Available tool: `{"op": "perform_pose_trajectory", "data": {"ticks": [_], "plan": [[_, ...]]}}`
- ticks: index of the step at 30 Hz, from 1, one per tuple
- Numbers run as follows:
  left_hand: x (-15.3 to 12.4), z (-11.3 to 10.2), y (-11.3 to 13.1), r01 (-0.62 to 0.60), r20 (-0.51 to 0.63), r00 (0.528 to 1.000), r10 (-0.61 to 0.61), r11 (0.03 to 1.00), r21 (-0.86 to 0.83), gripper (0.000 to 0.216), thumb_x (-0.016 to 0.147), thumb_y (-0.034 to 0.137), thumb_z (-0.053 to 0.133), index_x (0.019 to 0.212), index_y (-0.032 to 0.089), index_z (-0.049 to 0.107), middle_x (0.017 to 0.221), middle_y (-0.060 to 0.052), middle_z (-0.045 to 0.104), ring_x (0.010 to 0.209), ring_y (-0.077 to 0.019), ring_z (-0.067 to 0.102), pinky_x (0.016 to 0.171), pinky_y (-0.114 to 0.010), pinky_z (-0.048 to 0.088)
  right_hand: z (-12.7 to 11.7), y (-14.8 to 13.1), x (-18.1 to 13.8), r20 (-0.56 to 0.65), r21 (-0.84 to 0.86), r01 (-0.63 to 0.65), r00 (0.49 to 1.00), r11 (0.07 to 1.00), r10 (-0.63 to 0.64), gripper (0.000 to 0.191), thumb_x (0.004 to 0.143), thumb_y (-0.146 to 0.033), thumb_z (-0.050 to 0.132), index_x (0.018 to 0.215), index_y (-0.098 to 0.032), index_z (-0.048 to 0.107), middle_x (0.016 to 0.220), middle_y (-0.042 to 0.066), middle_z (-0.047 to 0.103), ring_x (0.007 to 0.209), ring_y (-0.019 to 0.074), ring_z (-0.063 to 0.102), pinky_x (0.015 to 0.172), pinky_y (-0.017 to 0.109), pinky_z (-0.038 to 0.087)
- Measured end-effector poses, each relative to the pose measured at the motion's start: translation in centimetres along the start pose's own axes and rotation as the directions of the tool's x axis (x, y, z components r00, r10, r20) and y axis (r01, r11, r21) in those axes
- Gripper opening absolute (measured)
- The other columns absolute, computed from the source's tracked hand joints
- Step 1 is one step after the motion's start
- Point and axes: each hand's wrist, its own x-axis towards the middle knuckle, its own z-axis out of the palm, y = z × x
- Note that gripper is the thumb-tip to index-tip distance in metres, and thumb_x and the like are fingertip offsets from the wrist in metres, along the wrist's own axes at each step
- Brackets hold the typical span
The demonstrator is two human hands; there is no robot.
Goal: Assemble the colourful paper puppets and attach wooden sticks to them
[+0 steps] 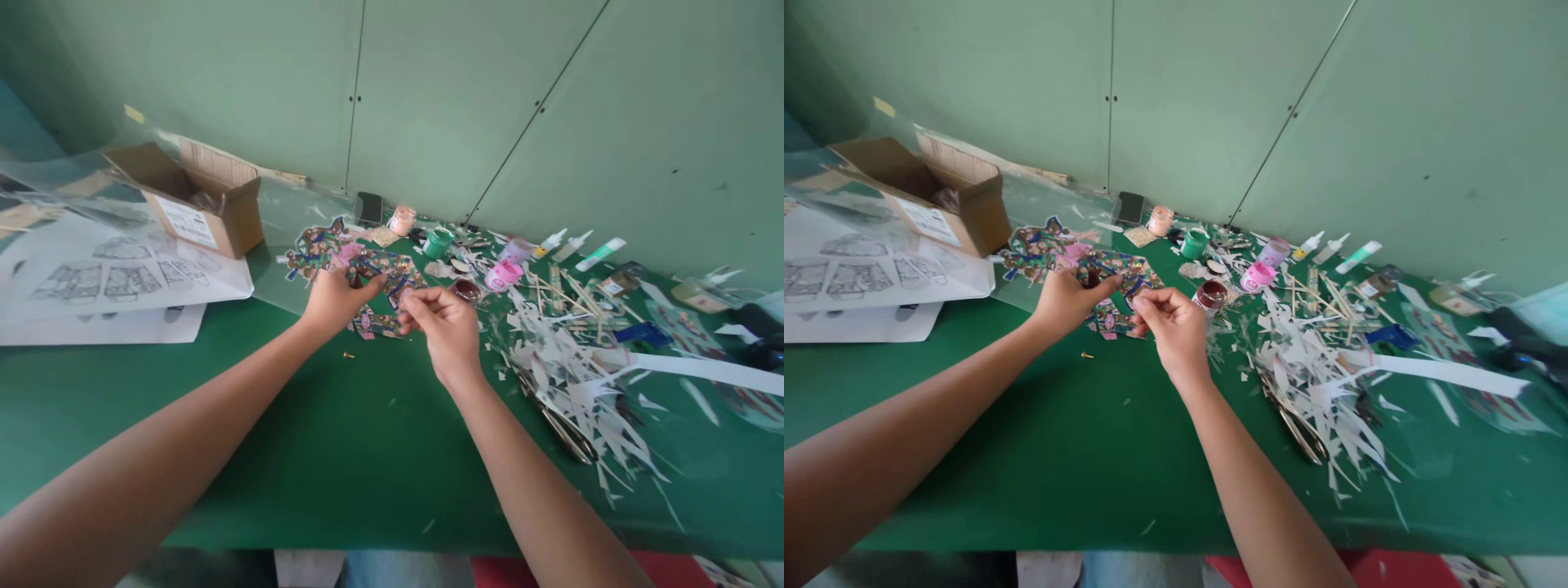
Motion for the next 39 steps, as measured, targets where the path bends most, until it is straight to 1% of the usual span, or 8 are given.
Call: {"op": "perform_pose_trajectory", "data": {"ticks": [3, 9, 13, 18, 24, 27, 36, 39], "plan": [[-0.4, 0.0, 0.6, 0.046, 0.037, 0.998, -0.049, 0.996, 0.077, 0.051, 0.067, 0.050, 0.070, 0.045, 0.021, 0.034, 0.040, 0.006, 0.027, 0.042, -0.0084, 0.029, 0.044, -0.027, 0.019, -0.2, -0.3, 0.3, -0.043, -0.071, 0.018, 0.999, 0.997, -0.021, 0.021, 0.071, -0.037, 0.074, 0.075, -0.019, 0.064, 0.068, 0.000, 0.069, 0.060, 0.0134, 0.066, 0.053, 0.026, 0.056], [-0.8, 0.0, 1.3, 0.089, 0.085, 0.991, -0.103, 0.984, 0.154, 0.055, 0.069, 0.058, 0.065, 0.045, 0.021, 0.032, 0.041, 0.006, 0.030, 0.043, -0.0084, 0.033, 0.044, -0.026, 0.021, -0.4, -0.6, 0.3, -0.087, -0.141, 0.087, 0.991, 0.986, -0.100, 0.020, 0.070, -0.036, 0.075, 0.074, -0.019, 0.066, 0.055, -0.004, 0.064, 0.047, 0.0122, 0.061, 0.047, 0.025, 0.055], [-0.9, 0.1, 1.3, 0.100, 0.092, 0.989, -0.117, 0.980, 0.174, 0.052, 0.068, 0.057, 0.066, 0.048, 0.021, 0.035, 0.042, 0.006, 0.031, 0.044, -0.0090, 0.035, 0.044, -0.025, 0.023, -0.9, -0.7, 0.3, -0.067, -0.169, 0.076, 0.994, 0.983, -0.088, 0.019, 0.073, -0.035, 0.073, 0.084, -0.019, 0.072, 0.059, -0.002, 0.067, 0.049, 0.0134, 0.064, 0.043, 0.024, 0.055], [-1.1, 0.0, 1.5, 0.123, 0.129, 0.981, -0.147, 0.977, 0.176, 0.052, 0.067, 0.058, 0.068, 0.048, 0.021, 0.037, 0.042, 0.006, 0.034, 0.044, -0.0093, 0.037, 0.043, -0.024, 0.024, -1.0, -1.1, 0.2, -0.041, -0.230, 0.044, 0.998, 0.972, -0.055, 0.017, 0.073, -0.034, 0.072, 0.082, -0.019, 0.071, 0.052, -0.004, 0.062, 0.037, 0.0100, 0.056, 0.032, 0.019, 0.043], [-1.3, 0.2, 1.8, 0.168, 0.155, 0.966, -0.209, 0.956, 0.241, 0.057, 0.068, 0.062, 0.066, 0.043, 0.021, 0.036, 0.039, 0.004, 0.031, 0.043, -0.0112, 0.039, 0.042, -0.025, 0.024, -1.1, -1.0, 0.3, -0.009, -0.241, 0.049, 0.999, 0.969, -0.052, 0.017, 0.075, -0.034, 0.069, 0.081, -0.018, 0.071, 0.056, -0.002, 0.066, 0.034, 0.0066, 0.049, 0.032, 0.018, 0.037], [-1.3, 0.3, 1.5, 0.167, 0.183, 0.961, -0.205, 0.965, 0.205, 0.054, 0.069, 0.061, 0.066, 0.044, 0.022, 0.038, 0.038, 0.004, 0.032, 0.044, -0.0125, 0.042, 0.042, -0.025, 0.026, -1.3, -0.9, 0.4, 0.010, -0.250, 0.063, 0.998, 0.966, -0.062, 0.018, 0.075, -0.036, 0.068, 0.081, -0.019, 0.072, 0.060, -0.001, 0.067, 0.036, 0.0066, 0.049, 0.034, 0.019, 0.037], [-1.5, 0.3, 1.3, 0.074, 0.204, 0.972, -0.112, 0.980, 0.186, 0.043, 0.071, 0.058, 0.063, 0.050, 0.023, 0.047, 0.041, 0.002, 0.041, 0.051, -0.0163, 0.052, 0.044, -0.024, 0.032, -1.2, -1.1, 0.4, 0.043, -0.270, 0.084, 0.996, 0.959, -0.075, 0.013, 0.075, -0.032, 0.066, 0.078, -0.020, 0.070, 0.047, -0.006, 0.056, 0.037, 0.0071, 0.046, 0.038, 0.020, 0.036], [-1.5, 0.4, 1.2, 0.108, 0.185, 0.973, -0.138, 0.981, 0.161, 0.042, 0.068, 0.056, 0.066, 0.049, 0.023, 0.047, 0.042, 0.002, 0.042, 0.055, -0.0177, 0.055, 0.045, -0.024, 0.033, -1.2, -1.2, 0.4, 0.070, -0.257, 0.078, 0.996, 0.963, -0.062, 0.013, 0.075, -0.031, 0.066, 0.077, -0.019, 0.070, 0.048, -0.006, 0.056, 0.038, 0.0073, 0.046, 0.038, 0.020, 0.036]]}}
